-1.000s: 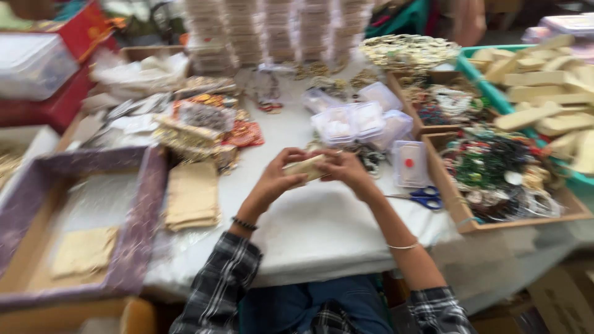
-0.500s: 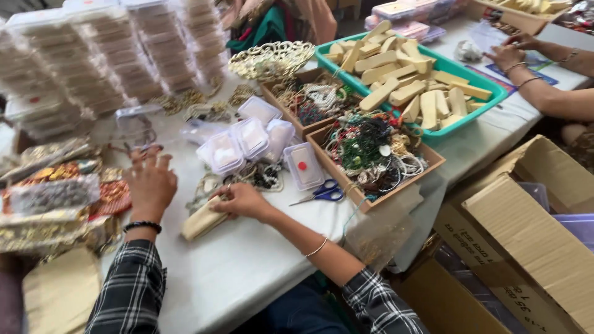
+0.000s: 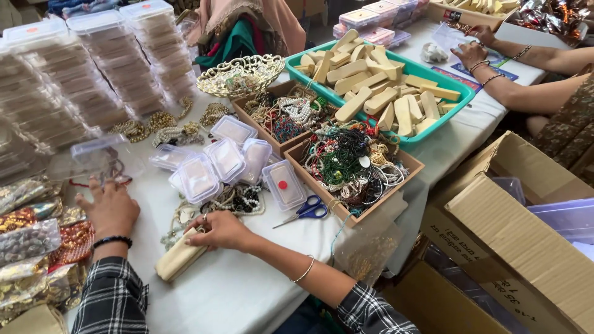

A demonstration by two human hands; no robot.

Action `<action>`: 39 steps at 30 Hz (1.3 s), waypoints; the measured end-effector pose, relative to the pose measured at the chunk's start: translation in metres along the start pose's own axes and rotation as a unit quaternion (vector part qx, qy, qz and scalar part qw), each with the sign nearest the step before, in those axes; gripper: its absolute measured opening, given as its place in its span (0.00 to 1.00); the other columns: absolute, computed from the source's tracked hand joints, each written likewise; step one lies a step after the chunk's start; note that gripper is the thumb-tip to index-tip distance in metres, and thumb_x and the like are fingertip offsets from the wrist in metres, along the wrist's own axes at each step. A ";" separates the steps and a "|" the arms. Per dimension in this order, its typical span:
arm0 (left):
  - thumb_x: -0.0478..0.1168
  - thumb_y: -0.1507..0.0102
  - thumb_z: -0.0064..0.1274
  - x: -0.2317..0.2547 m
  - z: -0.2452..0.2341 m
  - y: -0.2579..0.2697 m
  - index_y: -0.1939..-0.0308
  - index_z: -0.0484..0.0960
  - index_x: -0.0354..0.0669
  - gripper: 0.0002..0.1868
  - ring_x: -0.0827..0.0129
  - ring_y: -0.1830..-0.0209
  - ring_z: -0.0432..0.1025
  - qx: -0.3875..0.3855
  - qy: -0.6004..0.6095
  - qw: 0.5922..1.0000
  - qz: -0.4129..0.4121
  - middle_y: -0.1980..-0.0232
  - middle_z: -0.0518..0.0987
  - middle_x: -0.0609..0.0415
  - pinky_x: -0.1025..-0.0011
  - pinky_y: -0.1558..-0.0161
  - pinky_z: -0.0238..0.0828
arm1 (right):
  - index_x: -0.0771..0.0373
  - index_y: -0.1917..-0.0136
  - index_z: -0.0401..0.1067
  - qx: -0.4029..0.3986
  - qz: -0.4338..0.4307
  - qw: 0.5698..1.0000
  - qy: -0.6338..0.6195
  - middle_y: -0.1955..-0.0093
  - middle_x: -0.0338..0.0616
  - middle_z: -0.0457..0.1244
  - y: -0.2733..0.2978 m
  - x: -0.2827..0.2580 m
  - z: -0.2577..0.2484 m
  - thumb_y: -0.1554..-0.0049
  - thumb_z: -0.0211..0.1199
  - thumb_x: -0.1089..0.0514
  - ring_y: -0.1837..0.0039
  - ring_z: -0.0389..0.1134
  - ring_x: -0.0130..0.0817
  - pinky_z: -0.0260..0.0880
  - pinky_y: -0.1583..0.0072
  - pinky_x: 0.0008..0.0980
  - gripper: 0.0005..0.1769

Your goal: The person sorts through various necklaces and jewelry pieces on a table. They place selected items into small beige drawstring bags and clear plastic containers, then stack the containers. The person also handles a pair of scissors and organizes the items into piles.

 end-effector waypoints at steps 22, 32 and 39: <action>0.31 0.37 0.62 -0.010 -0.206 0.240 0.46 0.84 0.52 0.17 0.61 0.54 0.74 0.364 0.256 0.886 0.126 0.55 0.76 0.54 0.57 0.50 0.73 | 0.56 0.46 0.78 0.295 -0.383 0.834 0.268 0.55 0.44 0.69 0.064 -0.106 -0.045 0.47 0.69 0.59 0.53 0.72 0.37 0.76 0.47 0.37 0.14; 0.36 0.44 0.64 0.035 -0.234 0.261 0.51 0.86 0.51 0.17 0.67 0.64 0.78 0.259 0.420 0.814 0.306 0.57 0.83 0.57 0.68 0.62 0.78 | 0.58 0.39 0.72 0.200 -0.244 0.849 -0.425 0.49 0.34 0.67 0.024 -0.050 -0.089 0.39 0.64 0.56 0.51 0.68 0.20 0.68 0.53 0.21 0.14; 0.47 0.34 0.54 0.043 -0.191 0.239 0.40 0.80 0.41 0.21 0.63 0.50 0.81 -0.038 0.698 0.664 0.267 0.50 0.86 0.52 0.66 0.46 0.76 | 0.59 0.41 0.73 0.044 -0.114 0.944 -0.305 0.51 0.35 0.67 0.017 -0.047 -0.037 0.40 0.66 0.52 0.52 0.67 0.22 0.68 0.55 0.24 0.16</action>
Point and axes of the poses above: each hand's wrist, its own y-axis away from the middle knuckle, its own z-axis out of the palm, x = y × z, the point moved 8 cm from there along -y, towards the middle knuckle
